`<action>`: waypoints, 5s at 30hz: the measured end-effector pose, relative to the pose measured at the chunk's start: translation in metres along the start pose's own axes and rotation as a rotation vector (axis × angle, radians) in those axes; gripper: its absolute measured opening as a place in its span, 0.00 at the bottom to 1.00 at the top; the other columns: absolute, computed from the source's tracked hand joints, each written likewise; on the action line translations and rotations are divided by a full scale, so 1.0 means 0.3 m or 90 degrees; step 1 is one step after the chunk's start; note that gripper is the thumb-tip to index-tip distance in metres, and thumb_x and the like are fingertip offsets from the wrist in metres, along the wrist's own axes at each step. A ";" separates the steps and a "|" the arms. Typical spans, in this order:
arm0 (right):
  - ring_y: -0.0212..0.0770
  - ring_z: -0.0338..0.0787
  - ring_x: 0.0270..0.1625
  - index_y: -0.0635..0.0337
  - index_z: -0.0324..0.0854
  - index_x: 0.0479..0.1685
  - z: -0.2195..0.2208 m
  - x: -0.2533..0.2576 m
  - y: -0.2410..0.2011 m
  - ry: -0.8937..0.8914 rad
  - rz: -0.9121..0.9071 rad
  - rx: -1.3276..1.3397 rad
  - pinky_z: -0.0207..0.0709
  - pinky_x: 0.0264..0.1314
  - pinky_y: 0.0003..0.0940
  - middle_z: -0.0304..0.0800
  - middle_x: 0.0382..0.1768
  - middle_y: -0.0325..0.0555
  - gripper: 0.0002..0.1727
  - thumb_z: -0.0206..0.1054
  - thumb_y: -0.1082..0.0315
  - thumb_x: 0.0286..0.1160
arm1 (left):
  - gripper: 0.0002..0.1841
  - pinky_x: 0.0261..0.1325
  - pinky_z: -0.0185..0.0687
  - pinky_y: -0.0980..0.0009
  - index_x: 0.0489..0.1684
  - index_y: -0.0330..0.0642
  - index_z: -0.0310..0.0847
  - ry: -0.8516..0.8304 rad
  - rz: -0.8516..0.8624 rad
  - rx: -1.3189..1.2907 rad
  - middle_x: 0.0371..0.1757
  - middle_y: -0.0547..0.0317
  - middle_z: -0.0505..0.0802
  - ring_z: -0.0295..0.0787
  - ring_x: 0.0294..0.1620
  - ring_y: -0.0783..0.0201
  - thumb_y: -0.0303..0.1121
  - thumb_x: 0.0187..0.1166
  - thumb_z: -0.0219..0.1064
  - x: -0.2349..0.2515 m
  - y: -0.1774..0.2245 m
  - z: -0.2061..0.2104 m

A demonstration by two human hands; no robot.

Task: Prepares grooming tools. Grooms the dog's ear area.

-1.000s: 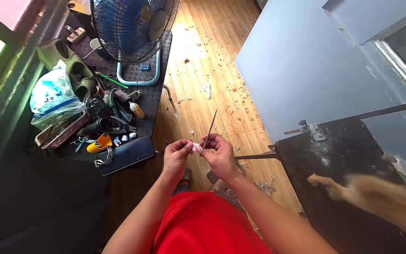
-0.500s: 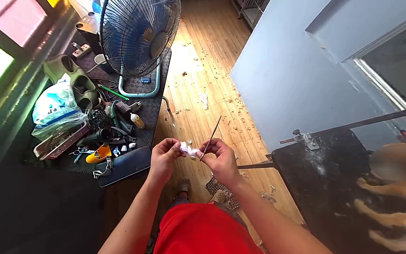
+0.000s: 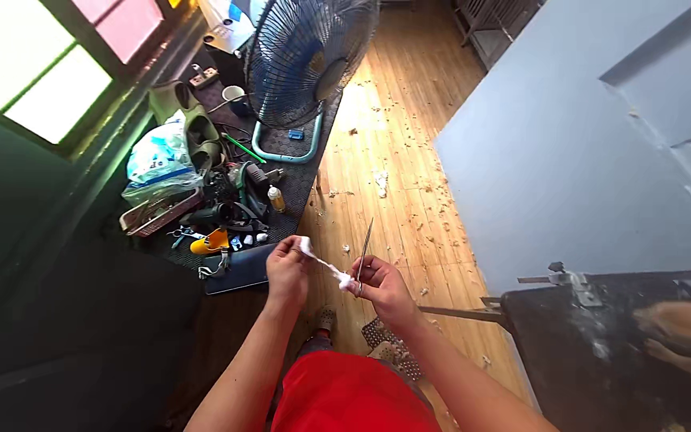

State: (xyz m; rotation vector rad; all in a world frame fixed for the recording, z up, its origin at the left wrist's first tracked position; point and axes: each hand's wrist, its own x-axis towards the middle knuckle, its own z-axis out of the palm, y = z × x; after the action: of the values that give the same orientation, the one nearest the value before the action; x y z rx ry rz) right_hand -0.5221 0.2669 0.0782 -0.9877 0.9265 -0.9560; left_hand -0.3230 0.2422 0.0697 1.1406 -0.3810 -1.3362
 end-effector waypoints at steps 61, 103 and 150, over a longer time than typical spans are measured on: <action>0.36 0.91 0.34 0.60 0.85 0.44 0.098 0.106 0.065 -0.355 0.166 0.212 0.88 0.39 0.34 0.89 0.34 0.42 0.27 0.68 0.41 0.79 | 0.06 0.49 0.92 0.66 0.43 0.34 0.90 -0.140 -0.115 -0.264 0.40 0.45 0.94 0.94 0.38 0.61 0.28 0.81 0.69 0.078 -0.018 -0.151; 0.40 0.88 0.63 0.51 0.80 0.74 0.365 0.671 0.097 -0.339 -0.327 -0.627 0.86 0.67 0.44 0.87 0.62 0.44 0.27 0.72 0.51 0.79 | 0.14 0.35 0.75 0.74 0.62 0.41 0.92 0.066 0.139 0.132 0.29 0.52 0.91 0.79 0.28 0.66 0.32 0.86 0.64 -0.040 0.278 -0.539; 0.39 0.84 0.69 0.41 0.82 0.70 0.243 0.578 0.123 -0.409 -0.206 -0.851 0.68 0.81 0.53 0.90 0.59 0.33 0.22 0.72 0.57 0.76 | 0.13 0.49 0.86 0.68 0.53 0.44 0.95 -0.109 0.085 0.274 0.35 0.57 0.95 0.89 0.37 0.65 0.37 0.85 0.65 -0.034 0.183 -0.533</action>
State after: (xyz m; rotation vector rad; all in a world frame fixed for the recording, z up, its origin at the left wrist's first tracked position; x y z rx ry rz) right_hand -0.3947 0.1316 0.0316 -2.4442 0.7906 -0.0803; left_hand -0.1697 0.3099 0.0457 1.3272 -0.8870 -1.2698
